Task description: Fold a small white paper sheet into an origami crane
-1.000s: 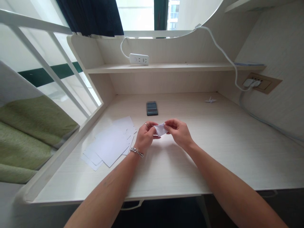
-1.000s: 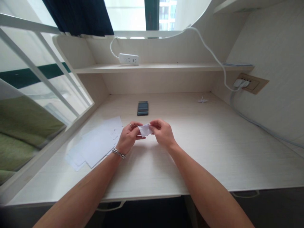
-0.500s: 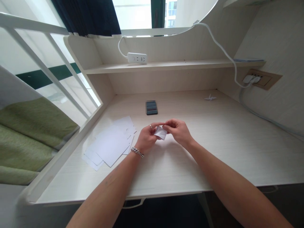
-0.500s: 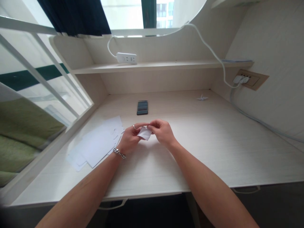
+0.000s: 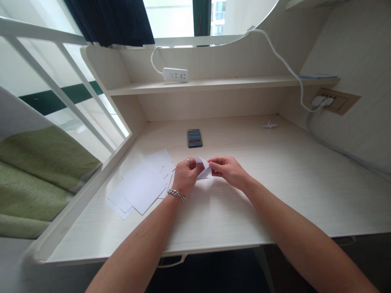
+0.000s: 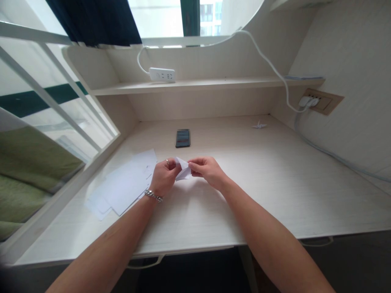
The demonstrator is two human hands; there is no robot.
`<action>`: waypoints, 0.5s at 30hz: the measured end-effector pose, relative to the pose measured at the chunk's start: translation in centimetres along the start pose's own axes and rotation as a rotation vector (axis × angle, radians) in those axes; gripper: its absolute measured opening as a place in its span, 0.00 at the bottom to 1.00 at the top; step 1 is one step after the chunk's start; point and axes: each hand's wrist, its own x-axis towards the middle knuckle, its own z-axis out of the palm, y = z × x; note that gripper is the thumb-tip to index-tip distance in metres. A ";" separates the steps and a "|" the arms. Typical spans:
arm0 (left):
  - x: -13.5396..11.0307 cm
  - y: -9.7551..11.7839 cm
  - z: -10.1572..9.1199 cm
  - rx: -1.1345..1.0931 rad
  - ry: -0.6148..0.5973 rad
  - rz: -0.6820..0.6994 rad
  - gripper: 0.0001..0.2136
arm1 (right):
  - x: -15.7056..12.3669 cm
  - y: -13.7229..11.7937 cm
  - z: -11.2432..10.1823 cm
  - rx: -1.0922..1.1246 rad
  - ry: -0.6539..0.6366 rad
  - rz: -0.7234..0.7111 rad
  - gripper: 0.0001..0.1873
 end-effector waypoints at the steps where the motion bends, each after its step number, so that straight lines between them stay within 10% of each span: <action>1: 0.0 0.0 0.0 0.010 0.004 -0.002 0.11 | 0.0 0.0 0.0 0.003 -0.003 0.006 0.18; 8: 0.2 0.0 0.0 0.127 0.051 0.061 0.16 | -0.1 -0.3 0.4 0.008 0.042 0.017 0.18; 15: -0.4 1.3 0.6 -0.250 -0.156 -0.131 0.15 | -0.3 -0.4 0.1 -0.072 0.071 0.040 0.17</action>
